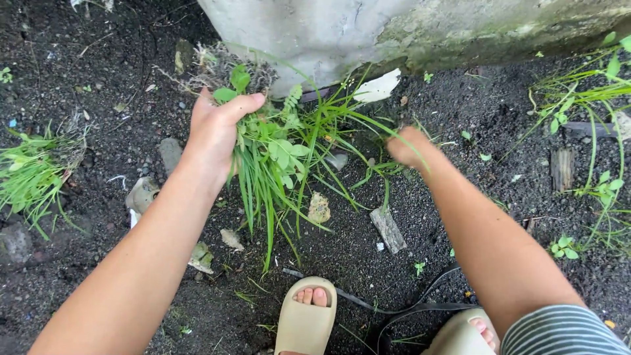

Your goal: Pulling weeds and grass from a gravel area next to a wall.

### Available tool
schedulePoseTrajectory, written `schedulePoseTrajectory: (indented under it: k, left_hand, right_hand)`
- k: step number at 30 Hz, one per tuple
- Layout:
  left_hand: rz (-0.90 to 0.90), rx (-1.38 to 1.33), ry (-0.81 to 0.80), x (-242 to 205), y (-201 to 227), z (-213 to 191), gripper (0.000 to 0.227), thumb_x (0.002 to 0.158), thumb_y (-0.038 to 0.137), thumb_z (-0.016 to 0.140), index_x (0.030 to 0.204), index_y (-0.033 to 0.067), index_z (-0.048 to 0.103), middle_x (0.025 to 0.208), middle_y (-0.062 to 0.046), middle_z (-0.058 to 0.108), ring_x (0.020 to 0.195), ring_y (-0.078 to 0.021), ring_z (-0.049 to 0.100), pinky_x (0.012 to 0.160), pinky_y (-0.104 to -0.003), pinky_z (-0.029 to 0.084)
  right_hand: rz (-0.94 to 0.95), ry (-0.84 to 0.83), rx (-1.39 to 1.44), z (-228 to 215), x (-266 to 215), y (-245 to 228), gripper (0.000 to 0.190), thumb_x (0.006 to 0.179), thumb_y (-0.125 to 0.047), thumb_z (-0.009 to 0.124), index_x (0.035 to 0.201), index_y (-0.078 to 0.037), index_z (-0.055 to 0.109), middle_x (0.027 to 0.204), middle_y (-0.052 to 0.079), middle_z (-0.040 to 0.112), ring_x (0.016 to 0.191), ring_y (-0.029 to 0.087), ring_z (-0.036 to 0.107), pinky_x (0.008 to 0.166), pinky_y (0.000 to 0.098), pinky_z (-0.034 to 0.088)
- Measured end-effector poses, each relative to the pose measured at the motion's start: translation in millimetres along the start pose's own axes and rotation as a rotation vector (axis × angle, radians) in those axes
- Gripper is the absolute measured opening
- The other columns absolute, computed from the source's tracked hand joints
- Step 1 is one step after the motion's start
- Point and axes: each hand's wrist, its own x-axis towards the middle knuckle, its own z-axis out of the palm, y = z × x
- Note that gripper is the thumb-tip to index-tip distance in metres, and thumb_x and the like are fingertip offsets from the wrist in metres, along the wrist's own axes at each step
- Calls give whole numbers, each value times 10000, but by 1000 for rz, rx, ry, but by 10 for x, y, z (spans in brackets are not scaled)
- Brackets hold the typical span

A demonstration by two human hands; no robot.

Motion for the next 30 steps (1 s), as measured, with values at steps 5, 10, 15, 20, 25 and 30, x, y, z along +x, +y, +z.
schedulePoseTrajectory:
  k: [5,10,15,20,25,30]
  left_hand:
    - [10,-15,48,96,-77,-68,591,794,6,753,1323,50,495,1178,-121,672,1005,-259,712,825,-446,646]
    - [15,-48,49,60,-83,-136,632,763,7,767,1331,63,495,1181,-118,675,1001,-267,710,828,-465,634]
    - [3,-1,81,75,-140,-252,610,775,30,776,1321,72,507,1151,-101,673,993,-252,702,824,-456,627]
    - [-17,10,102,92,-174,-294,585,777,32,774,1296,69,508,1122,-95,677,971,-251,701,808,-455,628]
    - [-48,-13,101,67,-123,-232,593,769,27,766,1302,74,512,1118,-95,678,964,-248,704,808,-452,630]
    - [-6,-20,60,133,-179,-249,561,787,14,773,1293,79,539,1151,-93,692,1001,-251,710,828,-442,632]
  right_hand:
    - [62,-113,37,-228,-590,-819,637,970,-557,549,1069,48,721,1183,297,677,1139,447,651,1005,477,510]
    - [-40,-249,-236,127,-470,-828,314,740,-129,613,984,-43,790,1112,220,765,1080,385,745,891,483,633]
    - [-194,-279,-269,279,-169,-544,385,924,-251,520,938,15,798,1039,249,743,989,408,728,924,466,566]
    - [-288,-233,-194,429,92,-67,397,909,-322,568,947,3,794,1035,247,710,957,395,676,879,490,538]
    - [-26,-367,27,-527,-489,-528,346,930,-242,569,958,38,771,862,212,731,673,322,713,623,476,576]
    - [-43,80,363,-1166,-462,-466,196,836,-219,704,928,-53,750,840,177,726,738,304,665,699,437,505]
